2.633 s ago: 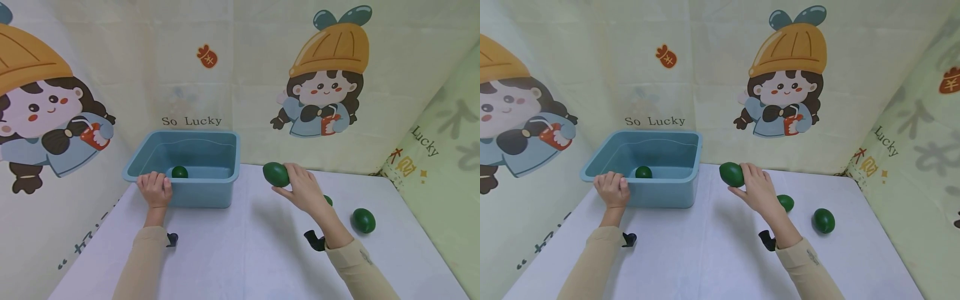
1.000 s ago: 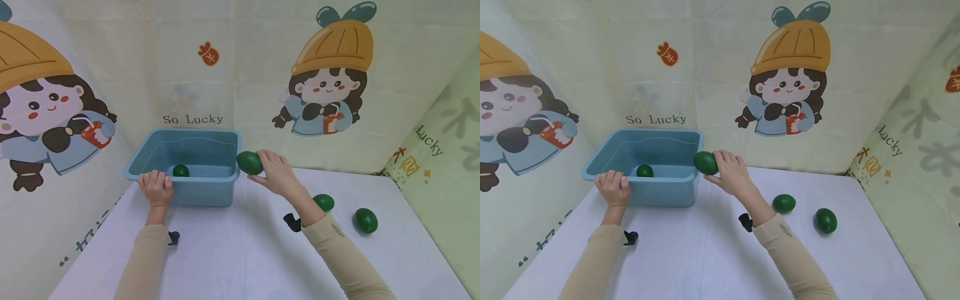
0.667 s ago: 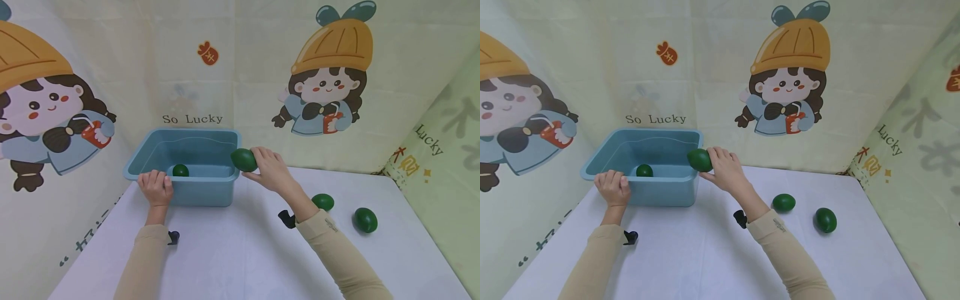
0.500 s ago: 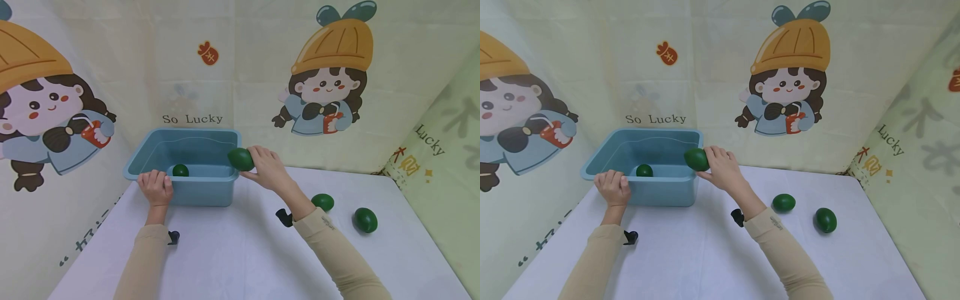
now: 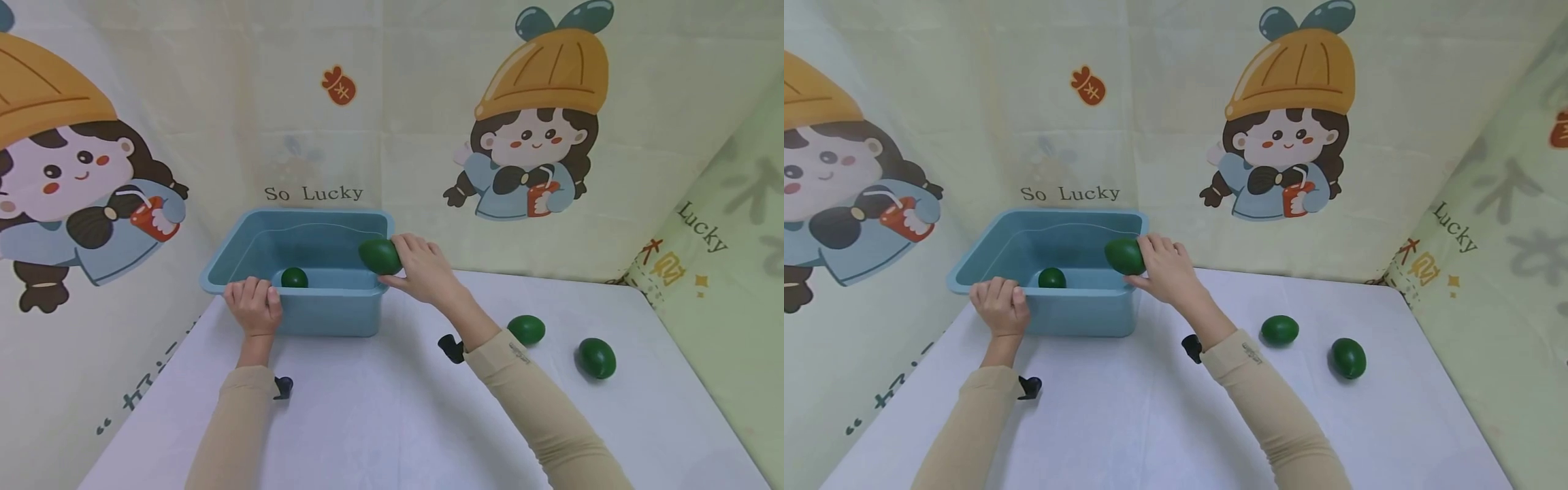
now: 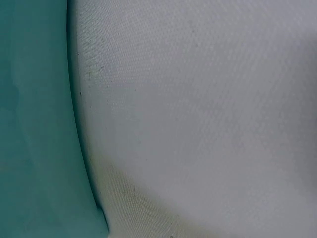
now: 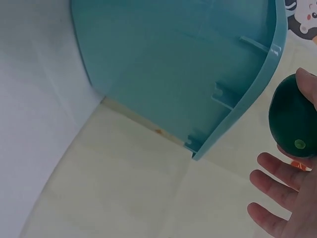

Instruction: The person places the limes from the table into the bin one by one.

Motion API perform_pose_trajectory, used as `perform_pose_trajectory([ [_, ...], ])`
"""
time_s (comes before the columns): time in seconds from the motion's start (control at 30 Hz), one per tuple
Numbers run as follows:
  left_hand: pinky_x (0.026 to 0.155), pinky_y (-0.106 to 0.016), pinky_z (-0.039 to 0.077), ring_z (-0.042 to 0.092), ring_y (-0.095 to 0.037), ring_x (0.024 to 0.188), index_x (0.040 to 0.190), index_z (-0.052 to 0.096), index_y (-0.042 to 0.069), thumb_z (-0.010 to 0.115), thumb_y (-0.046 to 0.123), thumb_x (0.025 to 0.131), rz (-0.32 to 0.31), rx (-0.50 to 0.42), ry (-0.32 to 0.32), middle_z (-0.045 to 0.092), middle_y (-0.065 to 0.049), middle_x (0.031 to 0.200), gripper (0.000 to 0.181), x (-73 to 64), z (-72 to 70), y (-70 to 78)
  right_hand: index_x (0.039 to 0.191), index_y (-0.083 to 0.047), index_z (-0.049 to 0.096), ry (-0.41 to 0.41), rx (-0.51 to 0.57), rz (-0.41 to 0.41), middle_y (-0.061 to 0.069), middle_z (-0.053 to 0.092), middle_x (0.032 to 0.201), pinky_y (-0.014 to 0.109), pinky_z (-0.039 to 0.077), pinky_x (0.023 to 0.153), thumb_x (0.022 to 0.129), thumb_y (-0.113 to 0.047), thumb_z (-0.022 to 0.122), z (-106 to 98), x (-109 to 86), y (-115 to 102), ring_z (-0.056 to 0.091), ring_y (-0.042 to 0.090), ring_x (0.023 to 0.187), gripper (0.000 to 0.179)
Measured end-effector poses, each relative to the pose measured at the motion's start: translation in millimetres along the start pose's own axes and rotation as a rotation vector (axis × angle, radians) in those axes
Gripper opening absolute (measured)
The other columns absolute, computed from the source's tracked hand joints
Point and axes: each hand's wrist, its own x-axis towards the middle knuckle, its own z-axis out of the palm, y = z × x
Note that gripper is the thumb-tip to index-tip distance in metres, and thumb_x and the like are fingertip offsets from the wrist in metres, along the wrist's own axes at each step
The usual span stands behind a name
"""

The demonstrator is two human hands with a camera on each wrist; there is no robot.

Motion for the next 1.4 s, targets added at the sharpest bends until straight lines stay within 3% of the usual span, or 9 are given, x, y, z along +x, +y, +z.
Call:
perform_pose_trajectory([
  [0.7, 0.072, -0.049, 0.028, 0.04, -0.035, 0.064, 0.063, 0.051, -0.003, 0.038, 0.03, 0.087, 0.006, 0.003, -0.005, 0.047, -0.018, 0.062, 0.042, 0.2, -0.9, -1.6, 0.135, -0.009, 0.033, -0.081, -0.046, 0.021, 0.008, 0.042, 0.13, 0.044, 0.031, 0.097, 0.082, -0.052, 0.055, 13.2, 24.6, -9.6, 0.04, 0.024, 0.117, 0.072],
  [1.2, 0.072, -0.049, 0.03, 0.041, -0.034, 0.065, 0.064, 0.052, -0.002, 0.04, 0.027, 0.084, 0.002, 0.003, -0.003, 0.048, -0.017, 0.063, 0.037, -2.5, -0.5, -1.8, 0.135, -0.01, 0.034, -0.121, -0.021, 0.042, 0.007, 0.039, 0.133, 0.043, 0.031, 0.095, 0.081, -0.052, 0.057, 21.7, 34.2, -17.6, 0.037, 0.024, 0.119, 0.072],
  [1.4, 0.072, -0.049, 0.029, 0.041, -0.034, 0.065, 0.064, 0.051, -0.002, 0.038, 0.031, 0.087, 0.005, 0.0, 0.003, 0.048, -0.017, 0.063, 0.043, -2.6, 0.8, -2.2, 0.133, -0.01, 0.038, -0.119, -0.04, 0.038, 0.007, 0.04, 0.132, 0.042, 0.032, 0.094, 0.08, -0.055, 0.057, 25.2, 36.3, -19.6, 0.039, 0.023, 0.116, 0.073],
])
